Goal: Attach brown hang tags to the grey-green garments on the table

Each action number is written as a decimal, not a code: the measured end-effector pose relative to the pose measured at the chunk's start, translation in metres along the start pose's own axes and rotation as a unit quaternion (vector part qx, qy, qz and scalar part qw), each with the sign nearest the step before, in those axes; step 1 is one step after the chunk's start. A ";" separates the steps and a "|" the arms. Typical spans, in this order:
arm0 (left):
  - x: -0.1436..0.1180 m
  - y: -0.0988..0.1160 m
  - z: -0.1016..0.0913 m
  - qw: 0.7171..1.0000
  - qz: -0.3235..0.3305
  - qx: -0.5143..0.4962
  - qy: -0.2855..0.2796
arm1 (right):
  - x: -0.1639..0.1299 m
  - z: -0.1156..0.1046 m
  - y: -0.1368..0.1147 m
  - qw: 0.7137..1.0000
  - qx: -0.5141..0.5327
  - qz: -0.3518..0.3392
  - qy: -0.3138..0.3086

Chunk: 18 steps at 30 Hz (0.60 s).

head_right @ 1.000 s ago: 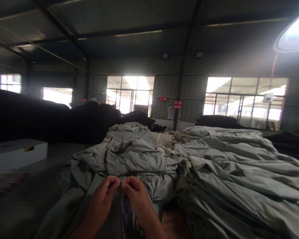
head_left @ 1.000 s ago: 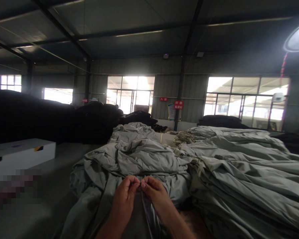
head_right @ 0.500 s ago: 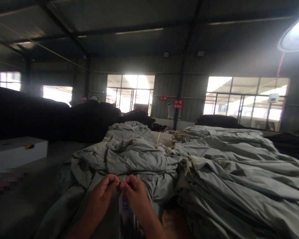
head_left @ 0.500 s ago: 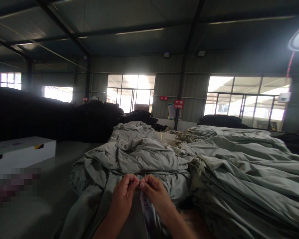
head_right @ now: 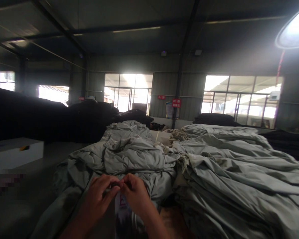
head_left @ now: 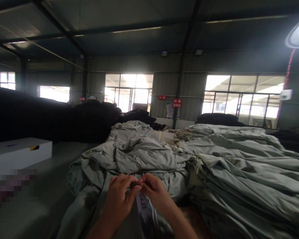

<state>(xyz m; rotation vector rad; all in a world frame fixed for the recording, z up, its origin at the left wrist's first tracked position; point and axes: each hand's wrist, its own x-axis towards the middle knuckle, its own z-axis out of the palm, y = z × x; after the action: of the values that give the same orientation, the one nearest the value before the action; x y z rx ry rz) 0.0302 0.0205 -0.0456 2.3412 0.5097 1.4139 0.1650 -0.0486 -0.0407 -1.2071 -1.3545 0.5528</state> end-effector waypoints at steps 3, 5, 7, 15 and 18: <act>0.002 0.002 -0.002 0.999 0.011 0.030 -0.012 | -0.002 0.002 -0.002 1.000 0.003 -0.006 -0.015; 0.001 0.003 -0.003 1.000 -0.010 0.013 0.006 | -0.003 0.003 -0.004 0.999 0.026 0.006 -0.024; -0.001 0.002 -0.005 0.999 -0.031 -0.018 0.026 | -0.004 0.006 -0.006 0.998 0.048 0.015 -0.031; -0.006 -0.007 -0.011 0.982 -0.079 -0.143 0.097 | -0.007 0.004 -0.011 0.997 -0.066 0.012 0.044; -0.005 -0.008 -0.011 0.974 -0.099 -0.168 0.113 | -0.009 0.001 -0.008 0.986 -0.138 0.054 0.081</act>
<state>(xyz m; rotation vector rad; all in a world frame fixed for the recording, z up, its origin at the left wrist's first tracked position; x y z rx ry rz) 0.0169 0.0265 -0.0484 1.8252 0.5045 1.5433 0.1598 -0.0590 -0.0377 -1.5242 -1.2607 0.3395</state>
